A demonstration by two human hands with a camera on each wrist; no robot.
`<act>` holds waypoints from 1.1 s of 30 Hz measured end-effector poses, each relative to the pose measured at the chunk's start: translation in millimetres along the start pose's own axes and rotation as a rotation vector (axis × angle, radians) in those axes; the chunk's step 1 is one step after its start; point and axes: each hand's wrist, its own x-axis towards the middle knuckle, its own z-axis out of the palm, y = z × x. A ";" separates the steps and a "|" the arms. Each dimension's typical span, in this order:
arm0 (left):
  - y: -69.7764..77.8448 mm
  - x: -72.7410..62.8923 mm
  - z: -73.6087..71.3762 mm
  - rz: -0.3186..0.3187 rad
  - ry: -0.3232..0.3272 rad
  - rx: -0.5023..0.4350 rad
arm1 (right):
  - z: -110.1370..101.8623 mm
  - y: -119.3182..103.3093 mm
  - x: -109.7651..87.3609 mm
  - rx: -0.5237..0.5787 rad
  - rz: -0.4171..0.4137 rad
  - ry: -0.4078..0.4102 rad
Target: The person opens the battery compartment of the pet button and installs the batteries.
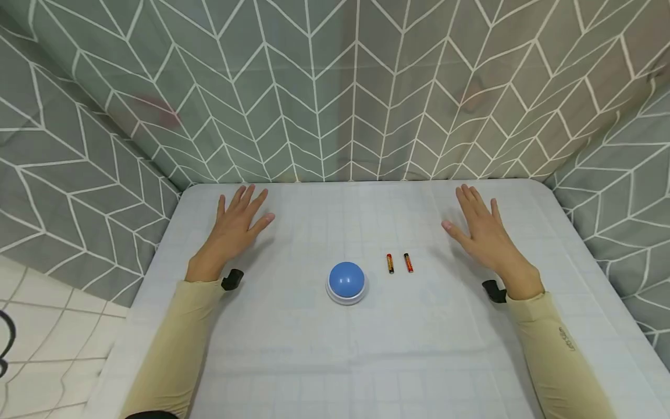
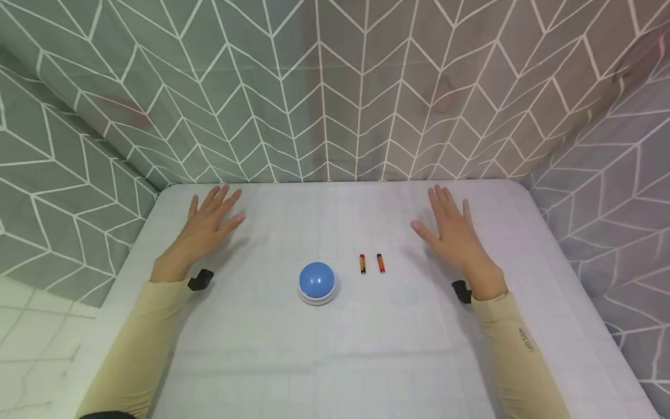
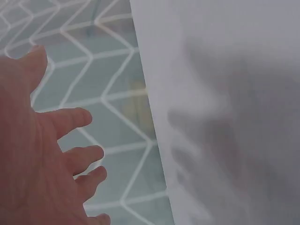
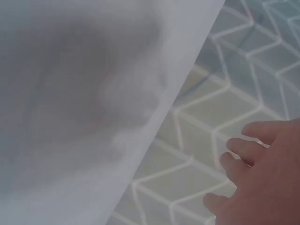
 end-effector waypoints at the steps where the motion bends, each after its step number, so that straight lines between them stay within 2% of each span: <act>1: 3.9 1.4 0.8 0.011 -0.007 0.004 | 2.7 -5.9 1.3 -0.002 -0.011 -0.006; 5: 21.8 4.8 4.9 0.060 -0.038 0.017 | 13.4 -26.8 4.1 -0.016 -0.055 -0.029; 14: 61.0 5.2 11.7 0.166 -0.055 0.037 | 28.2 -69.8 5.5 -0.043 -0.147 -0.082; 22: 94.6 -1.1 21.0 0.248 -0.146 0.011 | 38.5 -101.1 -2.2 -0.032 -0.205 -0.176; 29: 114.4 -11.1 24.7 0.317 -0.190 -0.027 | 49.9 -120.4 -6.8 -0.057 -0.248 -0.235; 33: 121.5 -17.3 26.4 0.332 -0.235 -0.065 | 57.3 -130.9 -11.6 -0.058 -0.277 -0.257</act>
